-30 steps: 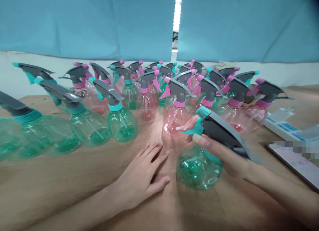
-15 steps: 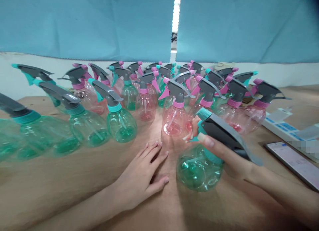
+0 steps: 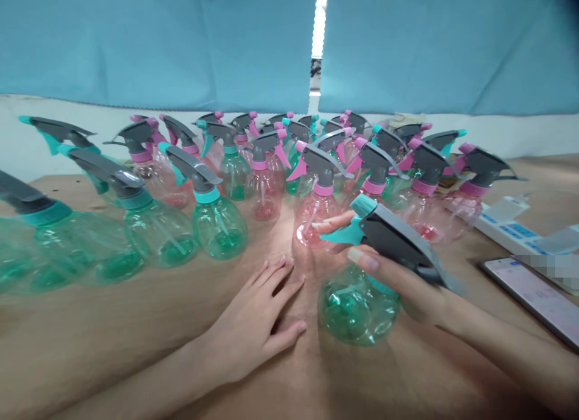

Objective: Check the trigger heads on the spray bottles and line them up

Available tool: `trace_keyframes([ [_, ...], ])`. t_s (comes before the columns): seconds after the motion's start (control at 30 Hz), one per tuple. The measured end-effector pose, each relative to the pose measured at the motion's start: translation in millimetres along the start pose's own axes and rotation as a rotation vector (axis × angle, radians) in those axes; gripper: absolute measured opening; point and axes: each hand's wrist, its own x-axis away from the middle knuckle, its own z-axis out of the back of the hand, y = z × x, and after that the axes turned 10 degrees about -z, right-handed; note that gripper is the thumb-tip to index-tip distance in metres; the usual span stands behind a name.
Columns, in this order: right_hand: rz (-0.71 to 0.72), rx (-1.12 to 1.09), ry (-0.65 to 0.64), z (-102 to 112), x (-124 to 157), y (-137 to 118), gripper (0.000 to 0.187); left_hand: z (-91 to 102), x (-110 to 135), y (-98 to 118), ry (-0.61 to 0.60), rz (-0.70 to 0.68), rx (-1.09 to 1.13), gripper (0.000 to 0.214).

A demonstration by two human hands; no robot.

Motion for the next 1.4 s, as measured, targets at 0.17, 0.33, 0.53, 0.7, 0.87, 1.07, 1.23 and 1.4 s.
trace_keyframes([
  [0.17,-0.011,-0.044,-0.037,-0.3,-0.2,1.0,0.028,0.5,-1.0,0.1,0.002,0.002,0.019,0.059],
  [0.33,-0.013,-0.028,-0.022,0.1,-0.9,2.6,0.032,-0.2,0.0,-0.8,0.012,0.003,0.028,0.059],
  [0.53,-0.002,-0.036,-0.020,0.3,0.5,5.1,0.031,0.4,-0.2,-0.4,0.021,-0.010,0.023,0.058],
  [0.7,-0.016,-0.009,-0.031,3.6,1.4,9.1,0.028,-0.6,-0.3,-0.8,0.019,-0.006,0.009,0.058],
  [0.87,-0.004,0.067,-0.044,3.3,-2.3,4.5,0.031,-0.9,-0.1,-1.1,0.032,-0.004,0.024,0.057],
  [1.07,0.003,0.110,0.025,0.9,-3.8,1.9,0.034,0.3,-0.7,-0.4,0.008,-0.001,0.010,0.058],
  [1.23,0.014,0.087,0.040,0.9,-3.3,2.8,0.031,0.8,-1.5,0.0,-0.003,0.002,0.005,0.059],
  [1.4,0.009,0.072,-0.005,0.3,-2.8,3.9,0.029,2.4,-1.6,0.8,-0.007,-0.004,0.005,0.059],
])
